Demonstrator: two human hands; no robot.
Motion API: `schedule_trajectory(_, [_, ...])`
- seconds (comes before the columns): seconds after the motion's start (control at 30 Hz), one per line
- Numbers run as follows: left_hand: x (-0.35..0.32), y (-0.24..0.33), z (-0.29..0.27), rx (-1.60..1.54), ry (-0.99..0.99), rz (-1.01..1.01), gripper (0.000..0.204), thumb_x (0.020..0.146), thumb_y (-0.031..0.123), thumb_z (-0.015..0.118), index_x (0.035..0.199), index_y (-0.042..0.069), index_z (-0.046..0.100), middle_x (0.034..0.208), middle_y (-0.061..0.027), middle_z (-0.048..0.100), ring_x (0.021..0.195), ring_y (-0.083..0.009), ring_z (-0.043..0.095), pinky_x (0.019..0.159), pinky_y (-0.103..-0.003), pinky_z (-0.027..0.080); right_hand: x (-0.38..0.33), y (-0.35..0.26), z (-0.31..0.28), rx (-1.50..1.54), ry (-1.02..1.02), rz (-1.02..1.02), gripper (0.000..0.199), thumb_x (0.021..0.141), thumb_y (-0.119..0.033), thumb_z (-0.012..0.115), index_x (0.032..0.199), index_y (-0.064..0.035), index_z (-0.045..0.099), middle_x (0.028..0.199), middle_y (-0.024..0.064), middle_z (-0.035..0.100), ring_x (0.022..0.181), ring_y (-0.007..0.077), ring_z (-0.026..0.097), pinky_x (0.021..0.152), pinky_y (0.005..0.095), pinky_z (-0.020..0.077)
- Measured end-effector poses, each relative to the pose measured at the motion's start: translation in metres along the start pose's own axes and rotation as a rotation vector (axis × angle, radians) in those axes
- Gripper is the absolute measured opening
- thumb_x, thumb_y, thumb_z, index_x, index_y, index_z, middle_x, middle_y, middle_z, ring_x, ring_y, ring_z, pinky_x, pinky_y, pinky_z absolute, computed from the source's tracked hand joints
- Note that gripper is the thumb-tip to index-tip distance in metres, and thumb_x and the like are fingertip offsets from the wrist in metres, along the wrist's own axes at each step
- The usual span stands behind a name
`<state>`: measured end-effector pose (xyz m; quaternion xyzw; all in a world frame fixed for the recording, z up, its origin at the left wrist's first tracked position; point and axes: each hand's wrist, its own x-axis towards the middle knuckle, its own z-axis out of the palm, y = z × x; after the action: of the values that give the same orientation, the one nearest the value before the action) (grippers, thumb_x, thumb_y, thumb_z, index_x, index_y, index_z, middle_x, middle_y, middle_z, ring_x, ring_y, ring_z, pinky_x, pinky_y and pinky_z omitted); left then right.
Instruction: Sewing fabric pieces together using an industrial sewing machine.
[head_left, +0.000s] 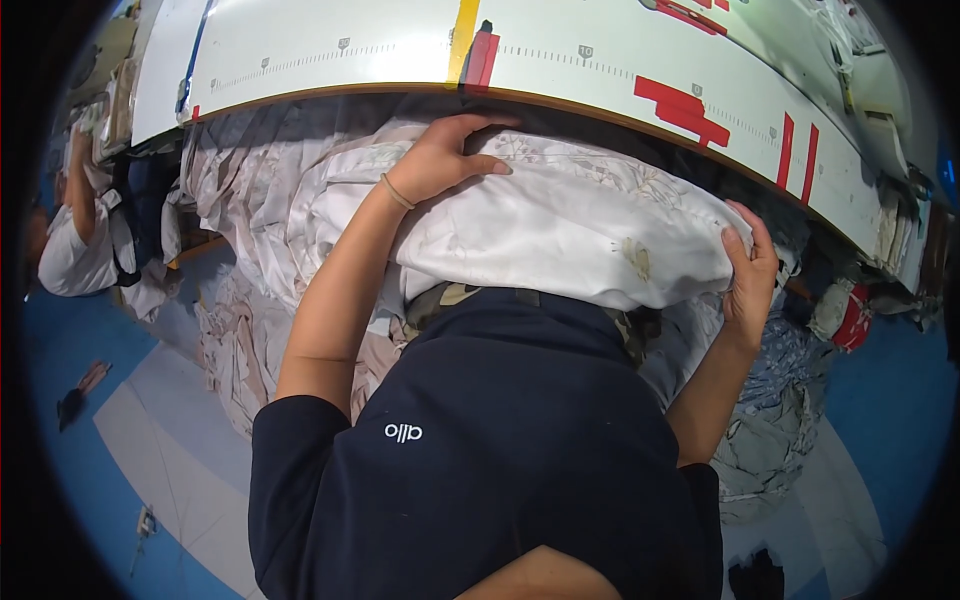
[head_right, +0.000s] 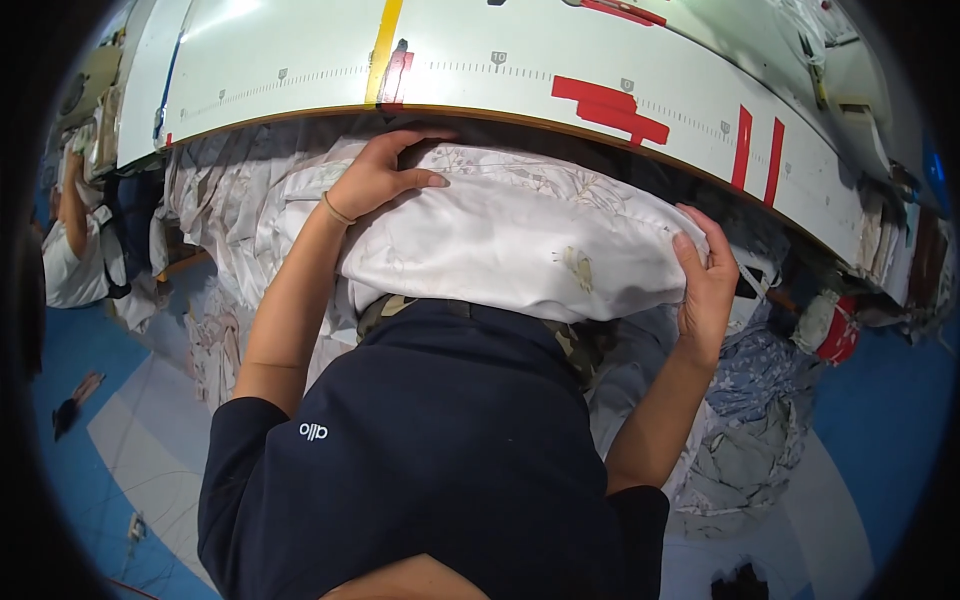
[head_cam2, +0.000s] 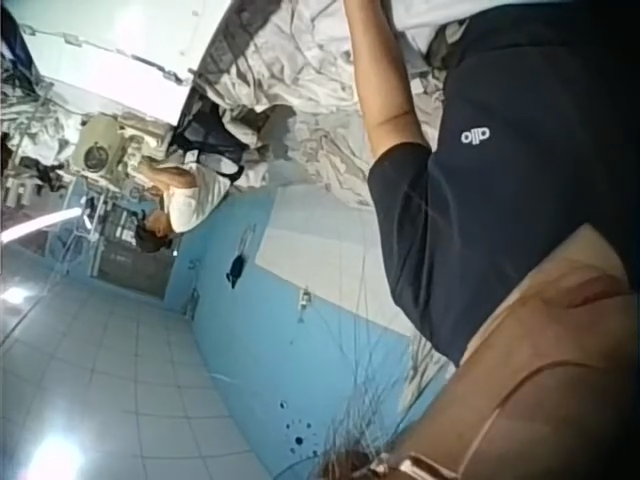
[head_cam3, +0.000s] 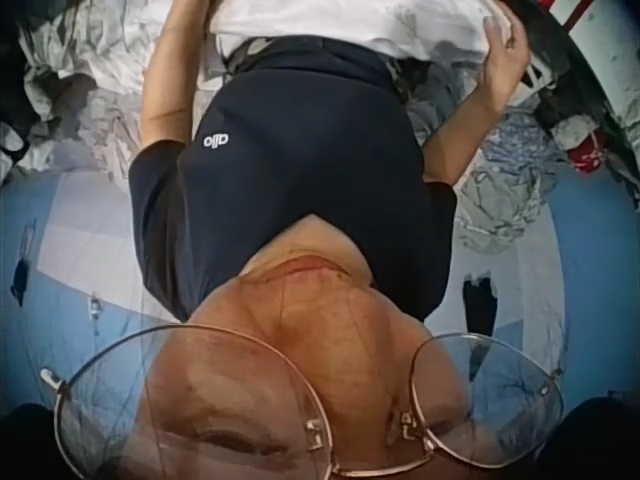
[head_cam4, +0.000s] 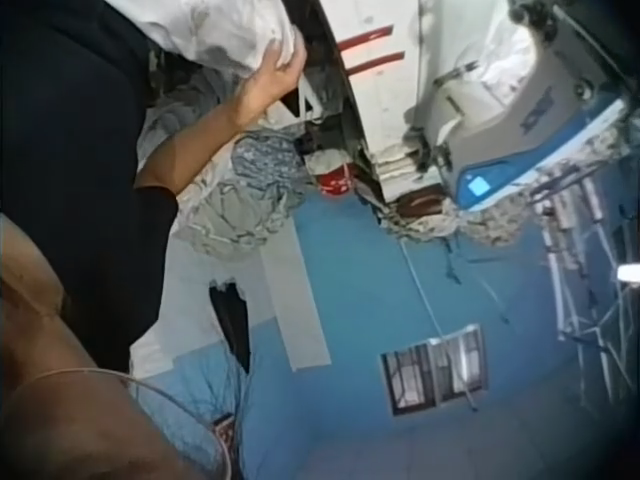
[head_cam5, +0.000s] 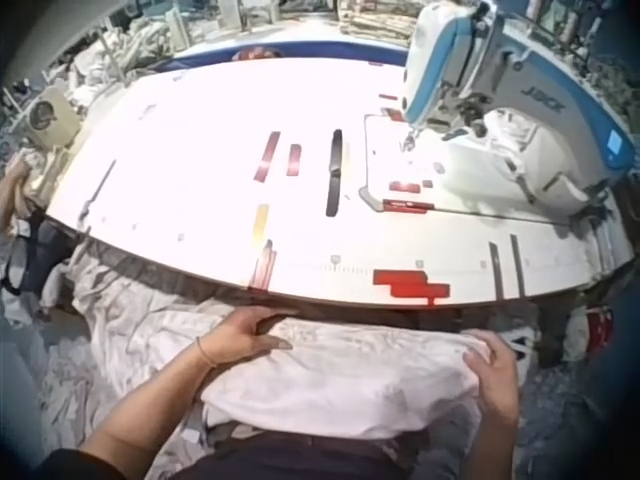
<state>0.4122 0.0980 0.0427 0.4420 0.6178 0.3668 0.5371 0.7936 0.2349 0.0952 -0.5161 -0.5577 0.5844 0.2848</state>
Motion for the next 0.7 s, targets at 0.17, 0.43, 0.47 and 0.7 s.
schedule_trajectory(0.17, [-0.010, 0.001, -0.007, -0.106, 0.079, -0.016, 0.046, 0.087, 0.008, 0.072, 0.131, 0.003, 0.062, 0.118, -0.0097, 0.068, 0.103, -0.0152, 0.060, 0.095, -0.027, 0.047, 0.004, 0.012, 0.008, 0.114, 0.062, 0.072, 0.024, 0.095, -0.014, 0.067, 0.115, -0.0002, 0.067, 0.100, 0.0049, 0.070, 0.089, 0.0111, 0.064, 0.084, 0.0254, 0.0499])
schedule_trajectory(0.43, [-0.027, -0.016, -0.023, -0.316, 0.290, -0.016, 0.029, 0.100, 0.009, 0.058, 0.125, -0.003, 0.064, 0.121, -0.0073, 0.068, 0.107, -0.0105, 0.061, 0.095, -0.024, 0.049, 0.017, 0.015, 0.021, 0.152, -0.005, 0.063, 0.017, 0.096, -0.016, 0.066, 0.107, -0.0021, 0.067, 0.095, 0.0030, 0.069, 0.084, 0.0090, 0.063, 0.079, 0.0250, 0.0485])
schedule_trajectory(0.47, [-0.029, -0.017, -0.025, -0.316, 0.299, -0.018, 0.029, 0.100, 0.009, 0.058, 0.125, -0.003, 0.064, 0.121, -0.0073, 0.068, 0.107, -0.0105, 0.061, 0.095, -0.024, 0.049, 0.018, 0.013, 0.024, 0.172, -0.009, 0.089, 0.017, 0.097, -0.016, 0.066, 0.107, -0.0021, 0.066, 0.094, 0.0029, 0.069, 0.084, 0.0091, 0.063, 0.079, 0.0247, 0.0485])
schedule_trajectory(0.7, [-0.061, -0.022, -0.041, -0.194, 0.502, 0.149, 0.025, 0.099, 0.007, 0.057, 0.120, -0.004, 0.065, 0.116, -0.0088, 0.070, 0.108, -0.0145, 0.063, 0.097, -0.027, 0.048, -0.005, 0.008, 0.011, 0.155, 0.057, 0.045, 0.020, 0.097, -0.014, 0.065, 0.112, -0.0009, 0.064, 0.098, 0.0043, 0.068, 0.087, 0.0100, 0.063, 0.080, 0.0246, 0.0494])
